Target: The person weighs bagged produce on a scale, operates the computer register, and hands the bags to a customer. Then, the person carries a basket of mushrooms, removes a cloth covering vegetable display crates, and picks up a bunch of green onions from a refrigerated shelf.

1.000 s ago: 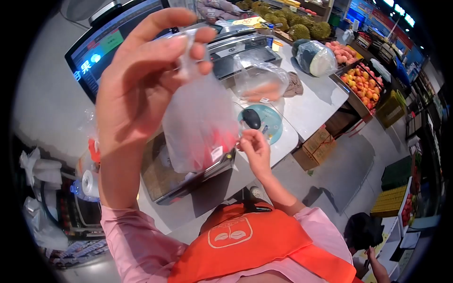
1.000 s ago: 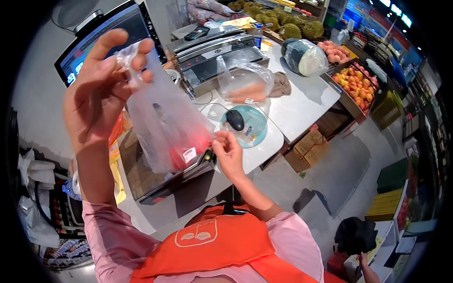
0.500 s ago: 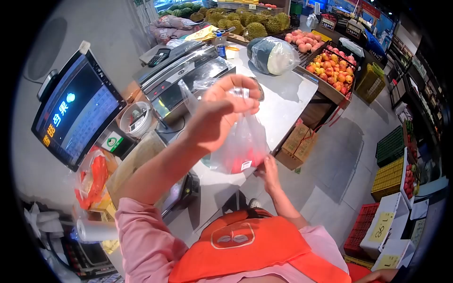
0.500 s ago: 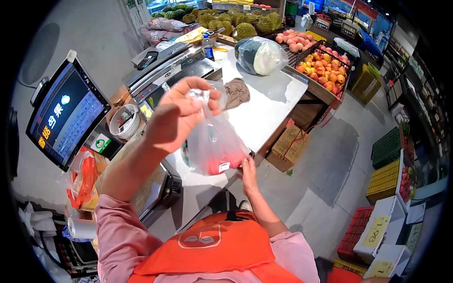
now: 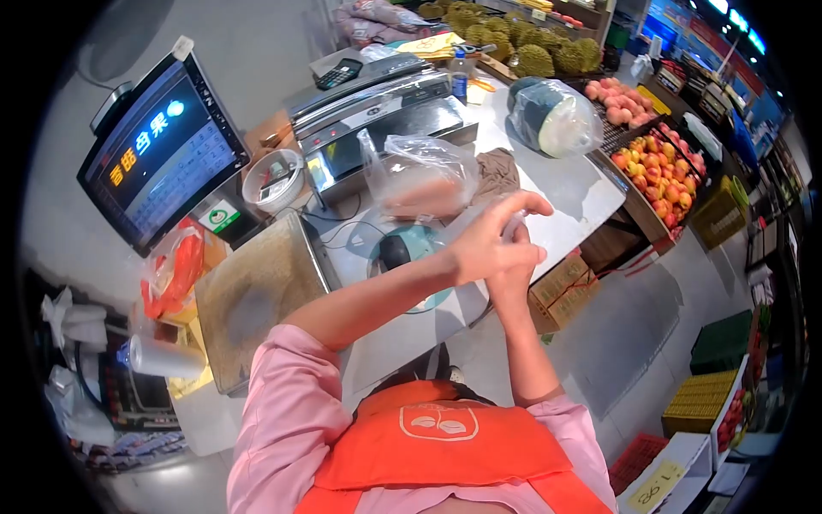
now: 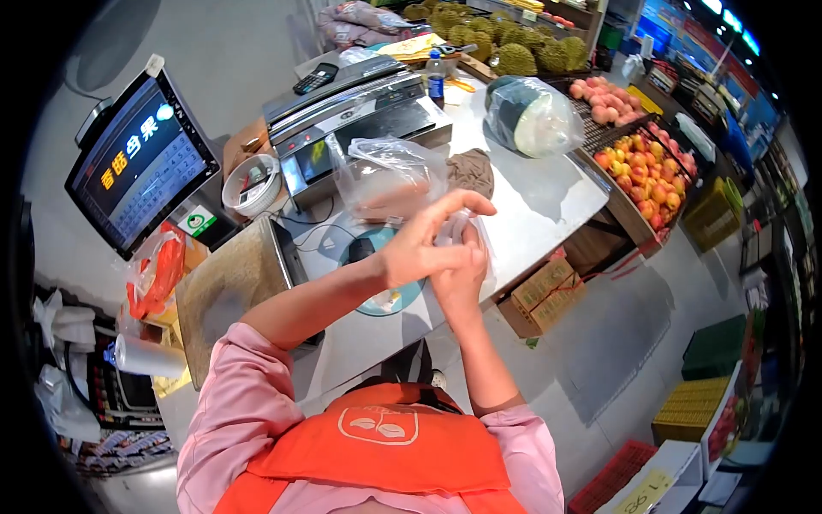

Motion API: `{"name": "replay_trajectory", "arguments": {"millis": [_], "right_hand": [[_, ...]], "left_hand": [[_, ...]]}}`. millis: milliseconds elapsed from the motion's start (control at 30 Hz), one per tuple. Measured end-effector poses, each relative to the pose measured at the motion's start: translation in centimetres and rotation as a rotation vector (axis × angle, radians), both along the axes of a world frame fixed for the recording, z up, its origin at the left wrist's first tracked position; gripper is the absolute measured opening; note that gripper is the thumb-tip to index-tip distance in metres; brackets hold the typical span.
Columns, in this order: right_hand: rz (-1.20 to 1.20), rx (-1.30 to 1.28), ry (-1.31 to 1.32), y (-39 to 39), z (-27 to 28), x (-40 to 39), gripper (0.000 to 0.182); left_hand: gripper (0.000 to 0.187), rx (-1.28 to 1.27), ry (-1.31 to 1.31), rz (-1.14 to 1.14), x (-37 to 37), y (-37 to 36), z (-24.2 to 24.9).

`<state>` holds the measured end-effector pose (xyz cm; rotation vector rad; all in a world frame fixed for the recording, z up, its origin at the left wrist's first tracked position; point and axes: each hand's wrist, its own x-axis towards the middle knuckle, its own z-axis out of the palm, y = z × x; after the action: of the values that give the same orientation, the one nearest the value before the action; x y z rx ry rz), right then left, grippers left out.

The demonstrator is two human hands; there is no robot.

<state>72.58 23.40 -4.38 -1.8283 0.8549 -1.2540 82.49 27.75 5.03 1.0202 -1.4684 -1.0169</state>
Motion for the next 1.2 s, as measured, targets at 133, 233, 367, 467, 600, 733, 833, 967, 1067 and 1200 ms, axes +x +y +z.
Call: {"name": "replay_trajectory", "arguments": {"millis": [133, 233, 367, 467, 600, 733, 833, 967, 1067, 1200], "right_hand": [[0.129, 0.333, -0.302, -0.8, 1.4, 1.1, 0.018], [0.25, 0.45, -0.394, -0.8, 3.3, 0.4, 0.019], [0.275, 0.494, -0.409, -0.1, 4.2, -0.4, 0.022], [0.248, 0.564, -0.359, 0.5, 4.6, -1.2, 0.023], [0.162, 0.583, -0.334, 1.5, 4.7, -1.1, 0.024], [0.184, 0.669, -0.504, 2.2, 5.5, -2.2, 0.023], [0.126, 0.646, -0.606, 2.6, 5.6, -3.5, 0.023], [0.058, 0.668, -0.688, 4.0, 6.5, -6.5, 0.021], [0.025, 0.663, -0.732, 5.7, 6.8, -8.7, 0.021], [0.01, 0.672, -0.762, 8.0, 7.5, -12.3, 0.018]], "left_hand": [[0.045, -0.15, -0.335, 0.059, 2.9, 0.4, 0.0], [0.032, -0.008, -0.28, 0.27, 11.2, -0.6, -3.1], [0.047, 0.194, -0.402, 0.982, 26.8, -5.6, -12.4], [0.085, 0.285, -0.247, 1.168, 28.6, -8.7, -14.9], [0.083, 0.263, 0.256, 0.849, 27.9, -11.4, -13.8], [0.067, 0.168, 0.099, 0.62, 24.7, -12.0, -12.9], [0.061, 0.02, 0.311, 0.631, 24.8, -15.0, -15.3], [0.049, -0.104, 0.379, 0.653, 19.4, -13.8, -11.1], [0.041, -0.235, 0.267, 0.551, 14.8, -12.3, -6.8], [0.029, -0.082, 0.395, 0.239, 6.7, -10.1, -1.9]]}}
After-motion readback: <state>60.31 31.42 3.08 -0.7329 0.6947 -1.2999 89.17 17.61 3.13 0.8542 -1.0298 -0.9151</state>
